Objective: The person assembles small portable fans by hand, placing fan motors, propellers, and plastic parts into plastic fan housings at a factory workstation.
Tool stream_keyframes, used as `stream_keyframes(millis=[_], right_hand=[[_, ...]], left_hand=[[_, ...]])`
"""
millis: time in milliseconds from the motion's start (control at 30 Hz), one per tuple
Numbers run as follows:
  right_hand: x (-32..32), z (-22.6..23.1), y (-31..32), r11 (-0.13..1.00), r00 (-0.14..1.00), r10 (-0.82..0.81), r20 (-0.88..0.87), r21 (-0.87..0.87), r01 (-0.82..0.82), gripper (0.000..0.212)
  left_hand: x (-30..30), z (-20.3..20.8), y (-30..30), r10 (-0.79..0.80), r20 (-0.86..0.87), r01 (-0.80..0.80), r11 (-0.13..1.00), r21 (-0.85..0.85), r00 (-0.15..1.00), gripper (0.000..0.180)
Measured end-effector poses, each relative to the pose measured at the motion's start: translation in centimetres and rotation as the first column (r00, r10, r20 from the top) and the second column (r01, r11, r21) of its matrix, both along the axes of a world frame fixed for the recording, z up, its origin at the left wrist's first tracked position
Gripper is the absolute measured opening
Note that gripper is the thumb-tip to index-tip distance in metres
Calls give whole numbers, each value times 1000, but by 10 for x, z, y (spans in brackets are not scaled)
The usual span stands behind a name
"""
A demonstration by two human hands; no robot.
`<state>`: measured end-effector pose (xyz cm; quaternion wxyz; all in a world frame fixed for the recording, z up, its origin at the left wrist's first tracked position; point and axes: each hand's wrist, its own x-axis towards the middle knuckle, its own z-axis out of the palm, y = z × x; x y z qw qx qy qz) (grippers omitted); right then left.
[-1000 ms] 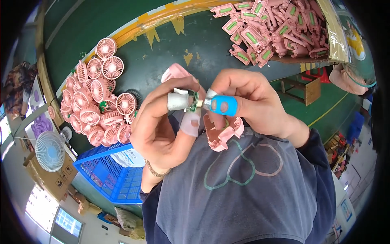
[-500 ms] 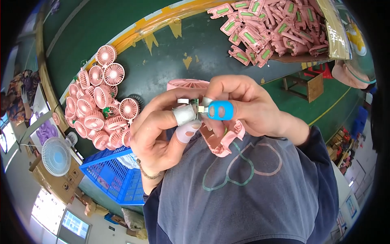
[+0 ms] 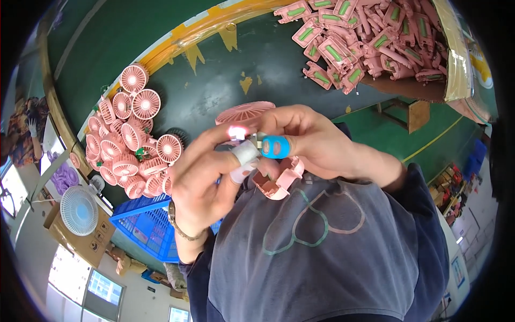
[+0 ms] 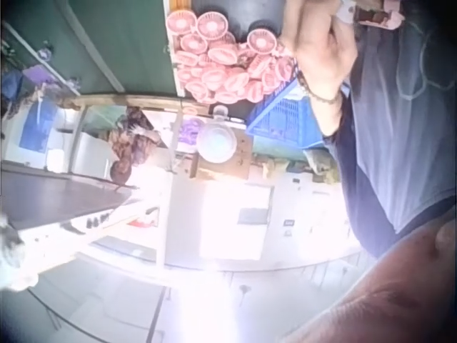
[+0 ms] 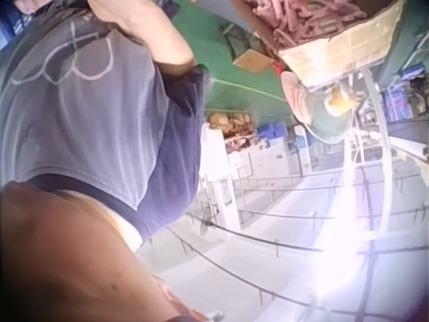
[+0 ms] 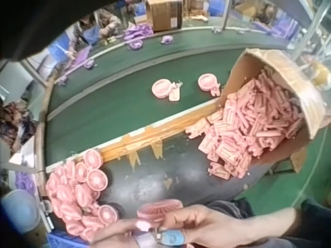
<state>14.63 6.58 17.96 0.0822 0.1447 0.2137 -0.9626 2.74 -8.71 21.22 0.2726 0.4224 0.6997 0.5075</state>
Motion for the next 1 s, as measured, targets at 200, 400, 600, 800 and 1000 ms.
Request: stream_keyframes(millis=[200, 400, 600, 800, 1000], right_hand=[[-42, -116, 88, 166, 926, -377, 6, 984, 61, 24], [-37, -222, 172, -509, 973, -229, -9, 853, -112, 34], [-45, -230, 184, -338, 921, -358, -152, 941, 23, 27], [-34, -157, 122, 503, 885, -457, 83, 845, 180, 26], [-1, -140, 75, 741, 952, -258, 167, 666, 84, 14]], left_hand=[[-93, -72, 57, 73, -10, -74, 969, -236, 997, 14], [-180, -153, 155, 169, -576, -360, 903, -234, 800, 22], [-190, -216, 127, 111, -930, -521, 848, -96, 351, 44], [-196, -246, -29, -4, -802, -760, 317, -568, 598, 72], [-46, -211, 7, -283, -569, -120, 814, -568, 772, 38]])
